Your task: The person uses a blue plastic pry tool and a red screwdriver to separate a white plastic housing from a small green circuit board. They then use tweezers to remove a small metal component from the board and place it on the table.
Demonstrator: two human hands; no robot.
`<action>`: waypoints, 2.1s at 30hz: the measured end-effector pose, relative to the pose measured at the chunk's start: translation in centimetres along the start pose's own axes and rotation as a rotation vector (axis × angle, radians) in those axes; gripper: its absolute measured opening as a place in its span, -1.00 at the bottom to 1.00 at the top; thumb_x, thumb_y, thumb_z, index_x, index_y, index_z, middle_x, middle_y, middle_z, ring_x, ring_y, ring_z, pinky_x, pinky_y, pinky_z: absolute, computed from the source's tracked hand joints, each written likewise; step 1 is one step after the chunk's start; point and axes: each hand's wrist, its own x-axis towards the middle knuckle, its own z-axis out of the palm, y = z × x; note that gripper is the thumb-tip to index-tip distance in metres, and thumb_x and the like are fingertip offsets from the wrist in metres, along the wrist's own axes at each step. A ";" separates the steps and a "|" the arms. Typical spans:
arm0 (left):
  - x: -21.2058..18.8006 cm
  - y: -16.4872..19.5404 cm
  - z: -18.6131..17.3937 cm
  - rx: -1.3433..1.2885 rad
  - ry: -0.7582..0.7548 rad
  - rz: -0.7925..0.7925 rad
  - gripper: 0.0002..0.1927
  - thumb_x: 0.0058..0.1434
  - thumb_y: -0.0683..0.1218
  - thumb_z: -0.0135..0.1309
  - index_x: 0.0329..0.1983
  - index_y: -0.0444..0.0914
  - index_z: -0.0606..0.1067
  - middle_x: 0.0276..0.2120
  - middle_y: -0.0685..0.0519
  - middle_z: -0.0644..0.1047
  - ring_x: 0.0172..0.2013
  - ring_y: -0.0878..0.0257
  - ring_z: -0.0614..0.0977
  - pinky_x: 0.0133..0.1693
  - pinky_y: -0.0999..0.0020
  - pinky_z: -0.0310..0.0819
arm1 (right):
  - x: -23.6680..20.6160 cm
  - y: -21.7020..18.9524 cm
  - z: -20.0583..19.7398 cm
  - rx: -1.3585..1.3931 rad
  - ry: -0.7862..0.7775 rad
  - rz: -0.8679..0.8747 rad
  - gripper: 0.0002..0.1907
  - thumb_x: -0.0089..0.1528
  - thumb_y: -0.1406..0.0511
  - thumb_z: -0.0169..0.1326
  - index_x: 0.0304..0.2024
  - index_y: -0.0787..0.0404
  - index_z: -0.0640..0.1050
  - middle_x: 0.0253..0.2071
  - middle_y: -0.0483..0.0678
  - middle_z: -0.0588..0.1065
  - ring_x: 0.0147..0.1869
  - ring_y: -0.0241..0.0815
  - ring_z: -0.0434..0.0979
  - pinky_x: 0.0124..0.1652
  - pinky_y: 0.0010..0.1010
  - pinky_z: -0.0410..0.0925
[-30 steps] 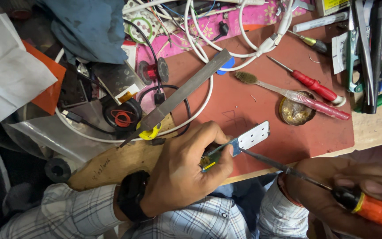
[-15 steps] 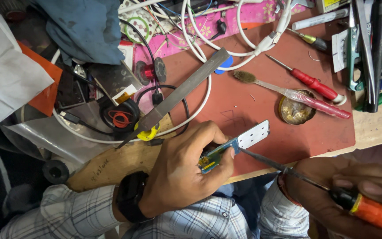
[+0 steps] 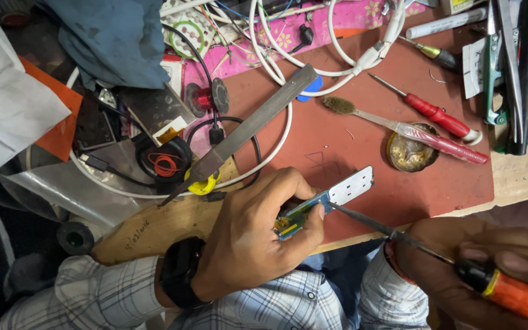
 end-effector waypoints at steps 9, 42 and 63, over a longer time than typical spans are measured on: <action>-0.1 0.0 0.0 -0.001 -0.004 0.003 -0.84 0.27 -0.17 0.20 -0.26 -0.28 0.43 -0.39 0.01 0.52 -0.42 0.21 0.63 -0.36 0.33 0.48 | 5.3 -4.0 0.1 0.794 -0.143 0.208 -0.54 0.48 0.34 -0.45 0.39 0.04 0.25 -0.32 0.05 0.23 -0.56 -0.09 0.11 -0.61 -0.43 0.13; -0.3 0.0 0.0 -0.009 -0.010 -0.003 -0.84 0.27 -0.17 0.20 -0.26 -0.28 0.43 -0.39 0.02 0.52 -0.42 0.20 0.63 -0.35 0.32 0.47 | 6.2 -5.0 -0.1 0.815 -0.128 0.271 -0.69 0.56 0.25 -0.34 0.17 0.37 0.26 -0.33 0.01 0.25 -0.51 -0.24 0.21 -0.53 -0.57 0.20; -0.2 0.1 -0.1 -0.015 -0.016 -0.016 -0.84 0.26 -0.16 0.20 -0.26 -0.28 0.43 -0.40 0.02 0.53 -0.42 0.21 0.63 -0.36 0.32 0.48 | 6.3 -5.9 0.7 0.685 0.054 0.269 -0.65 0.53 0.25 -0.34 0.12 0.48 0.23 -0.42 0.02 0.30 -0.60 -0.32 0.19 -0.59 -0.59 0.19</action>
